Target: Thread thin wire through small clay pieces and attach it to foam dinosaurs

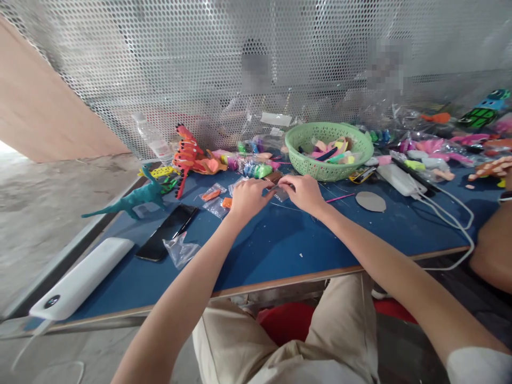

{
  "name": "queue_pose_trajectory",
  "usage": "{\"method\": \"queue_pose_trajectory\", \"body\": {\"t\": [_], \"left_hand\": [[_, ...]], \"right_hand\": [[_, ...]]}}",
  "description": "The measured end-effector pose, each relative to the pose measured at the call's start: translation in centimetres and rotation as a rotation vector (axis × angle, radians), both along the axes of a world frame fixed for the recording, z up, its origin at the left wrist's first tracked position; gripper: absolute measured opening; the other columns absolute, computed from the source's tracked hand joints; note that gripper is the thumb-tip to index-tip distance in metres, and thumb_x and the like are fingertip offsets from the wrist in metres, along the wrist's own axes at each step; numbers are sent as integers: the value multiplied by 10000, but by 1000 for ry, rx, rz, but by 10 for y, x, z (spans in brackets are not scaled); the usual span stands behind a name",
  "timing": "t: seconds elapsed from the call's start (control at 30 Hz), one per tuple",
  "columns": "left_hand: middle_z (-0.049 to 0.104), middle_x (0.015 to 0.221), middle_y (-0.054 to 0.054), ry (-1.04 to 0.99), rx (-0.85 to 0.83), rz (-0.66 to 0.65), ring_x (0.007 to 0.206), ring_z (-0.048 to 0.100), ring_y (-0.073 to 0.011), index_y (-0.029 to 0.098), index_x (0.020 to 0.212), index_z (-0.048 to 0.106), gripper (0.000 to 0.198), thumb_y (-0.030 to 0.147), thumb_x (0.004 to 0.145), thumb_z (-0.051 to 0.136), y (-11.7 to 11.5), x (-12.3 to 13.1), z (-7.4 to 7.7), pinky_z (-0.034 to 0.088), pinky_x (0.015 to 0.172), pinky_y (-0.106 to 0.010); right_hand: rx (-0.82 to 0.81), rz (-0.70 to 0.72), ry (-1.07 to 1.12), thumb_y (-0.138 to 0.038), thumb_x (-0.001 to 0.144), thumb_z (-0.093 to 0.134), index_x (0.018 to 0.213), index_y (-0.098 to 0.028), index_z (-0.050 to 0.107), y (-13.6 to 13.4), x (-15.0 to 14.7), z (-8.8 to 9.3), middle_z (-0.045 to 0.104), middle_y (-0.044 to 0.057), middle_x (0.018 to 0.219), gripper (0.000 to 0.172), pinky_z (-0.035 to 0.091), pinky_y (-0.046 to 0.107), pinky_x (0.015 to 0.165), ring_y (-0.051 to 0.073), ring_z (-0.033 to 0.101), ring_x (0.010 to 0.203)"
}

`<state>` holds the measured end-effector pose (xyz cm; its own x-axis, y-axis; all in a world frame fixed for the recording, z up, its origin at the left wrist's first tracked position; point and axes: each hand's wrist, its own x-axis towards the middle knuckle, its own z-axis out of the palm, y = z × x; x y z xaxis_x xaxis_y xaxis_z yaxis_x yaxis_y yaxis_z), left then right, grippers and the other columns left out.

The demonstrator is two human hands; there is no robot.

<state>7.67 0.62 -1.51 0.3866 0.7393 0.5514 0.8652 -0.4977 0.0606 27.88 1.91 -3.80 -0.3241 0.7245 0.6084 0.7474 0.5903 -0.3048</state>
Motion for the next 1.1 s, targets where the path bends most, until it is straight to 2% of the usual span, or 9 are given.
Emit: {"method": "queue_pose_trajectory", "body": {"t": [0.17, 0.27, 0.4, 0.5, 0.6, 0.77, 0.9, 1.1], "left_hand": [[785, 896, -35, -15, 2, -13, 808, 712, -236, 285, 949, 780, 160, 355, 912, 641, -2, 1, 1, 490, 703, -337], [781, 866, -27, -3, 16, -13, 756, 700, -215, 282, 909, 771, 153, 341, 903, 629, 0, -3, 1, 479, 677, -318], [773, 850, -26, -14, -3, 26, 691, 669, -190, 280, 876, 762, 140, 329, 879, 630, 8, -19, 0, 446, 614, -291], [757, 777, -29, -16, -12, 61, 647, 650, -185, 273, 838, 759, 156, 363, 873, 637, 16, -32, -1, 414, 583, -281], [761, 791, -19, -1, -29, 69, 673, 659, -191, 289, 854, 763, 160, 395, 875, 646, 21, -40, -1, 403, 583, -279], [783, 933, -13, 70, -40, -26, 789, 689, -194, 327, 957, 778, 190, 417, 927, 612, 20, -37, 1, 448, 652, -285], [781, 898, -25, 101, 1, -56, 766, 691, -194, 325, 998, 784, 251, 430, 963, 560, 14, -31, 3, 454, 670, -296], [794, 913, -24, 73, -13, -76, 763, 709, -203, 313, 1020, 784, 277, 435, 973, 540, 5, -20, 4, 423, 629, -296]], "right_hand": [[19, 51, -45, -341, 1006, 563, 1025, -253, 728, 0, -2, -1, 764, 23, 877, 187, 388, 327, 775, 195, 680, 822], [-2, 42, -49, -378, 988, 586, 1028, -259, 729, 0, 3, 2, 755, 25, 872, 190, 403, 313, 724, 193, 665, 795], [-69, 6, -63, -383, 984, 580, 985, -274, 739, 7, 21, 8, 762, 13, 861, 193, 390, 312, 648, 193, 667, 765], [-79, -13, -77, -352, 978, 587, 954, -267, 747, 14, 35, 11, 762, 17, 857, 182, 394, 320, 659, 194, 656, 759], [-72, -24, -70, -342, 973, 591, 944, -262, 745, 16, 39, 10, 753, 13, 837, 176, 398, 319, 671, 185, 637, 735], [-60, -3, -57, -342, 981, 582, 966, -266, 741, 13, 34, 11, 755, 8, 870, 177, 403, 319, 695, 179, 638, 755], [0, 1, -119, -367, 975, 602, 981, -250, 737, 8, 30, 15, 752, 23, 880, 178, 404, 330, 713, 202, 643, 805], [138, 125, -224, -343, 992, 586, 1015, -214, 721, 8, 21, 14, 764, 52, 957, 188, 427, 385, 824, 240, 638, 912]]}}
